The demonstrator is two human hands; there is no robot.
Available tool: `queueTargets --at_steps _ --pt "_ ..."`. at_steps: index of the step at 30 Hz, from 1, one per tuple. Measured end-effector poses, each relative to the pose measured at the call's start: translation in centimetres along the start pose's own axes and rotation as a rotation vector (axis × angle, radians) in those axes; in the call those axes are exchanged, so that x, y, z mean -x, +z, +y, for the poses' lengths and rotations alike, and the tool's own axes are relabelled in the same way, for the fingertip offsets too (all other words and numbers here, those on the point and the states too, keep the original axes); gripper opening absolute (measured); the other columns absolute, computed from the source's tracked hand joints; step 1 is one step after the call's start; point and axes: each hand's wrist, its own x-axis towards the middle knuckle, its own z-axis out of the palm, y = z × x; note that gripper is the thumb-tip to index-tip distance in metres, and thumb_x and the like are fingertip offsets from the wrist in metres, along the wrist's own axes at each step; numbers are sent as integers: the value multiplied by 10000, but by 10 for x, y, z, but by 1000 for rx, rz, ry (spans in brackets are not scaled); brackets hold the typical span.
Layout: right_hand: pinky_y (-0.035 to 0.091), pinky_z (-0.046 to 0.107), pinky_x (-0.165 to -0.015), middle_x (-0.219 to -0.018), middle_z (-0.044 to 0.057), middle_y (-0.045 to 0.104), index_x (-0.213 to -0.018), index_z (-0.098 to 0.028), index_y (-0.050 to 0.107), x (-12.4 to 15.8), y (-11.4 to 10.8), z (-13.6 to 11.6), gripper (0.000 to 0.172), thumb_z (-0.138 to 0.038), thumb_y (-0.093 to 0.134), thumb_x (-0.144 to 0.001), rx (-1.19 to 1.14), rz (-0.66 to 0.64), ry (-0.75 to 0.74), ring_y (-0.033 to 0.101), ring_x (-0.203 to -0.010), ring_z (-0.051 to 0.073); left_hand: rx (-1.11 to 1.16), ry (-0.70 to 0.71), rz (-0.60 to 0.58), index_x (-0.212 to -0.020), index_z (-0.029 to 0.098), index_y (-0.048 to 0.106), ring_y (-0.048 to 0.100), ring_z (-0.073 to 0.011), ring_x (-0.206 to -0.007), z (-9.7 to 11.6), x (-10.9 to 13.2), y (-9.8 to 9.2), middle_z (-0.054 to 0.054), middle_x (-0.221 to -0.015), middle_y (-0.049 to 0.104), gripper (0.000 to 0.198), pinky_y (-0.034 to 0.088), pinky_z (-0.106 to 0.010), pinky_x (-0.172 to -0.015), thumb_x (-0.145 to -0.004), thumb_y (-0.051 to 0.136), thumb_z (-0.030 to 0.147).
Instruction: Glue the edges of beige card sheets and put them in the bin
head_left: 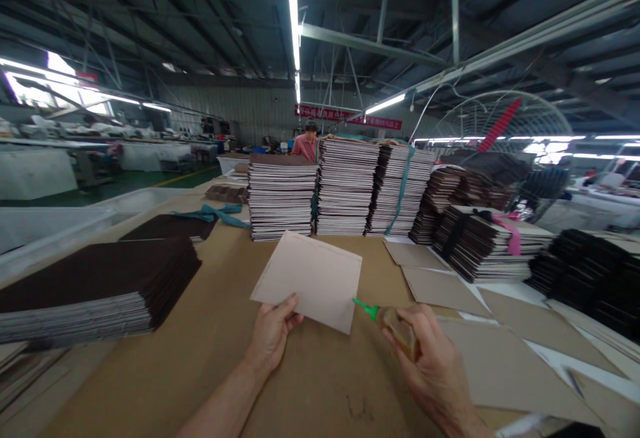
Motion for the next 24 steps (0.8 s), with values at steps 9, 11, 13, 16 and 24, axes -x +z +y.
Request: queueTargets --at_steps 9,11,13,16,24 --pt "506 299 -706 -1008 44 536 -1085 -252 493 8 4 -1 185 -353 490 -930 -43 -77 16 585 -817 185 23 -4 20 -844 136 667 604 -133 -650 2 -1 2 -27 -802 674 361 527 -205 -487 -557 851 254" --pt "507 307 -716 -1023 38 535 -1090 -260 492 8 4 -1 194 -366 497 -928 -18 -61 26 585 -827 188 22 3 21 -859 140 665 607 -134 -652 2 -1 2 -25 -804 675 371 527 -206 -486 -560 851 257" --pt "510 317 -717 -1026 35 532 -1087 -262 490 9 4 -2 189 -370 486 -932 -26 -112 33 584 -808 187 21 7 22 -866 139 660 607 -135 -648 3 0 2 -26 -803 675 376 525 -206 -484 -565 849 264" --pt "512 316 -707 -1032 43 531 -1086 -258 488 13 5 -7 176 -353 461 -940 -67 -183 50 586 -825 189 14 12 22 -881 143 655 607 -131 -655 2 0 1 -26 -822 675 366 521 -200 -487 -585 835 261" --pt "523 307 -700 -984 36 541 -1080 -259 496 19 6 -5 167 -329 479 -929 -84 -165 25 594 -773 179 18 15 51 -880 151 662 618 -136 -652 2 0 3 -30 -827 682 369 522 -204 -490 -569 835 249"
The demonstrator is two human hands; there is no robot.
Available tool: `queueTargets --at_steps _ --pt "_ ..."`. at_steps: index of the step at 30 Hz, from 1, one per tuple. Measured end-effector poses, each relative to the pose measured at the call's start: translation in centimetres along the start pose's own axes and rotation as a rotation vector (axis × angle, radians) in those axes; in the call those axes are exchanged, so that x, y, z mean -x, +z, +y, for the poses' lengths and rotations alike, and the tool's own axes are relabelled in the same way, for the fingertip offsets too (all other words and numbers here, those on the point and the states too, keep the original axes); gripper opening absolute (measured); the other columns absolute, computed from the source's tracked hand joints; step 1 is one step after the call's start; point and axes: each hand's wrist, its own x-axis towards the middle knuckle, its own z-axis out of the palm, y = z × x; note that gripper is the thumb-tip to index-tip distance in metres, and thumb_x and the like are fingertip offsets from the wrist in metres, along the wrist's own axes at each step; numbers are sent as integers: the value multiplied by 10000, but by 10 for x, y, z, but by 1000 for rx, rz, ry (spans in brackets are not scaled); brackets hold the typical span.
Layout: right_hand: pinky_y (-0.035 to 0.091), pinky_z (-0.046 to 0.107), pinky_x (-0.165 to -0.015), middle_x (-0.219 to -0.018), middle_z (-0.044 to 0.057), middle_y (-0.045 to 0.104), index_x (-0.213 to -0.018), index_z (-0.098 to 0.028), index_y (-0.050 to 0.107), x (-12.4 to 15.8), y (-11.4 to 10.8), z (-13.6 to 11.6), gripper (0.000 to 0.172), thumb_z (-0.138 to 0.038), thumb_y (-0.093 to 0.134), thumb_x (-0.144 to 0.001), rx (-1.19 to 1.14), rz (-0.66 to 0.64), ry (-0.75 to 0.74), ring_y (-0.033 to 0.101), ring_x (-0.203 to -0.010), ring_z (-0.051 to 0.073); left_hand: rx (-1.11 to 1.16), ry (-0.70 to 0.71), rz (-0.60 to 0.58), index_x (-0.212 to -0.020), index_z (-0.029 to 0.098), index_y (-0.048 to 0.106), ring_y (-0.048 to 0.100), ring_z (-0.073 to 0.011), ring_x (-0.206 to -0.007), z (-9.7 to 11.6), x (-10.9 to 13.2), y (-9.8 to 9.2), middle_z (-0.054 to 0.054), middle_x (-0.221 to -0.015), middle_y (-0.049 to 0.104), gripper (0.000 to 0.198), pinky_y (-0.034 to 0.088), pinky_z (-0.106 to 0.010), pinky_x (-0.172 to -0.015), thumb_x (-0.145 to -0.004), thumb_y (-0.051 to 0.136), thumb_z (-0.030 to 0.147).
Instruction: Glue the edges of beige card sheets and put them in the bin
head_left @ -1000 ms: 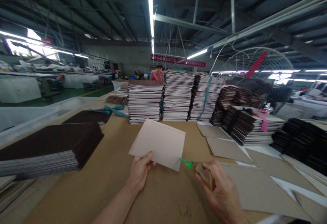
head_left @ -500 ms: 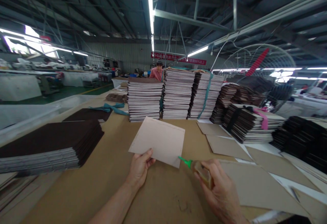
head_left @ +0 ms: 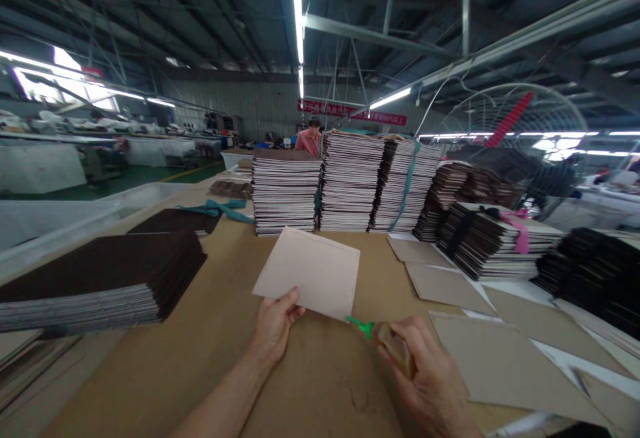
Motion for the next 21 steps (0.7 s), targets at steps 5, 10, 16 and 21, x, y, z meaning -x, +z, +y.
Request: queueTargets --at_steps 5,10,16,21 --pt "517 299 -721 -1018 46 537 -1091 -251 489 -3 -1 -3 179 -323 488 -927 -13 61 -8 582 -856 187 2 11 -16 -899 156 656 620 -140 -676 0 -1 -1 -30 -852 680 370 520 -202 -492 -584 828 247" --pt "516 288 -666 -1004 52 539 -1071 -247 500 -1 0 -6 162 -323 479 -929 -7 2 -3 588 -831 184 -4 2 -5 -883 149 650 606 -132 -668 -1 -2 -2 -26 -831 669 332 525 -200 -491 -614 813 253" --pt "525 302 -707 -1009 51 539 -1081 -249 500 1 2 -3 180 -334 495 -922 -9 63 -1 587 -862 192 8 8 -13 -902 151 650 609 -132 -676 1 0 -1 -27 -848 666 337 528 -195 -486 -617 810 230" --pt "520 279 -688 -1008 52 542 -1082 -237 505 4 3 -1 171 -306 487 -927 -21 28 -17 584 -855 179 15 -2 5 -871 138 652 602 -126 -637 0 -1 2 -27 -805 661 346 529 -198 -478 -591 831 230"
